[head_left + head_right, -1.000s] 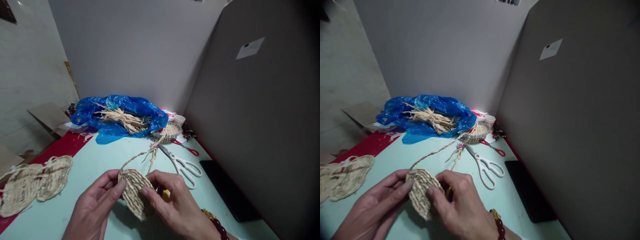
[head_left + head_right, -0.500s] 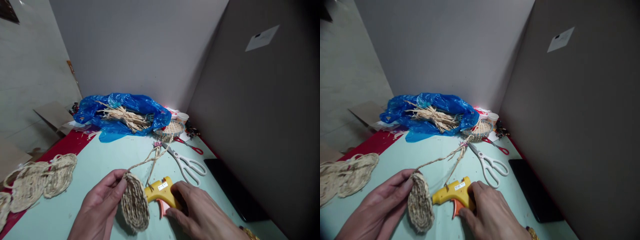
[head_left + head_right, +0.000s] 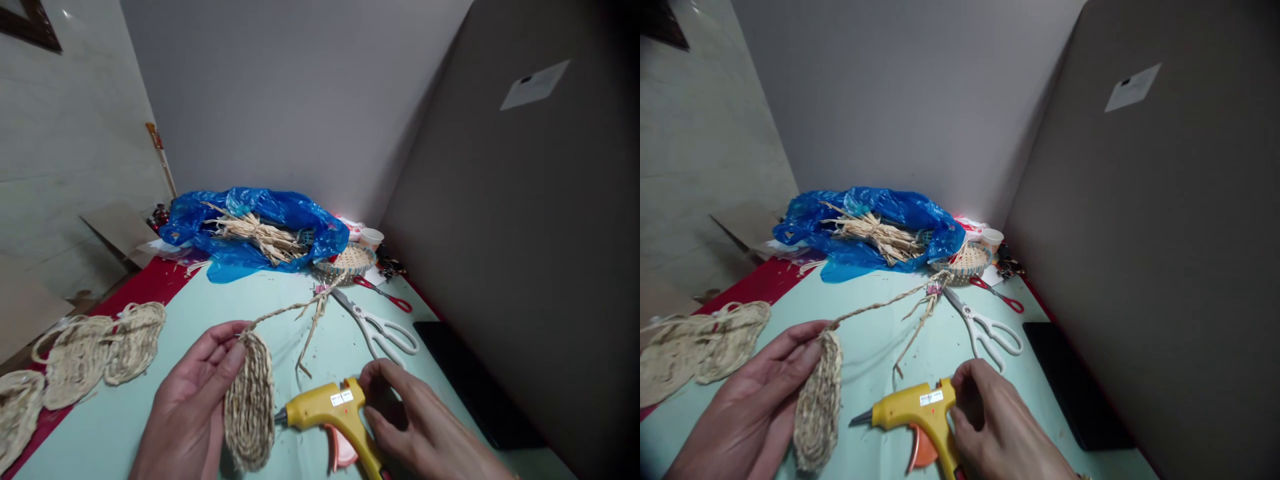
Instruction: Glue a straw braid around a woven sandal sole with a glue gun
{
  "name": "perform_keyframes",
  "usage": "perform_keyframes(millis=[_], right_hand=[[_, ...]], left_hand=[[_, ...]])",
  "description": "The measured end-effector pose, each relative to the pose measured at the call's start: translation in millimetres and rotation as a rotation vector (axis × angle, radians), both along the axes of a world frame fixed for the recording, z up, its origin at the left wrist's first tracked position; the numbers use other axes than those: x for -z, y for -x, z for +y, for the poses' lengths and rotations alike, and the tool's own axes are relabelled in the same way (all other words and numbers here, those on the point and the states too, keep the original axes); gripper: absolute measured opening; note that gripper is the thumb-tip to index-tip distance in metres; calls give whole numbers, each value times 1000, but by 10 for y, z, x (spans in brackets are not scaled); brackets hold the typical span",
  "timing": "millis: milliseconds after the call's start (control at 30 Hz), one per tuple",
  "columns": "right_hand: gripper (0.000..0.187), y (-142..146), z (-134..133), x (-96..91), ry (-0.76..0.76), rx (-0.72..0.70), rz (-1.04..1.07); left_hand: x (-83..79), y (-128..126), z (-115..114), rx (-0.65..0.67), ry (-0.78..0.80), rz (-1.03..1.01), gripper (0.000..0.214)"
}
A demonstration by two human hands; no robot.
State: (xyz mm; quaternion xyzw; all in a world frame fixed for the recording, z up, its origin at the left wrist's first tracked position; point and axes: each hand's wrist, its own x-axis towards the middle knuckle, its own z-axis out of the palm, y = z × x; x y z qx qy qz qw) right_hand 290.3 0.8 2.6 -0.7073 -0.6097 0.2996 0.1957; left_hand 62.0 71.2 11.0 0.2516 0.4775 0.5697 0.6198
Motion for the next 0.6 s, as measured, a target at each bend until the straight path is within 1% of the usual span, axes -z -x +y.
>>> perform_keyframes(millis=[100, 167, 267, 367, 467, 533, 600], right_hand=[[16, 123, -88, -15, -28, -64, -204], [18, 202, -136, 9, -38, -98, -343], [14, 281, -209, 53, -42, -119, -432], [7, 315, -276, 43, -43, -87, -407], [9, 278, -307, 4, -11, 9, -323], [12, 188, -309, 4, 27, 78, -214], [14, 56, -306, 27, 48, 128, -38]], left_hand=[[1, 30, 12, -5, -9, 8, 40], [31, 76, 34, -7, -31, 9, 37], [85, 148, 70, -7, -70, -8, 35], [79, 168, 79, 9, -79, -18, 28], [-4, 128, 52, 23, -63, -40, 27], [-72, 89, 28, 6, -50, -56, 24], [-120, 57, 12, -12, -30, -73, 19]])
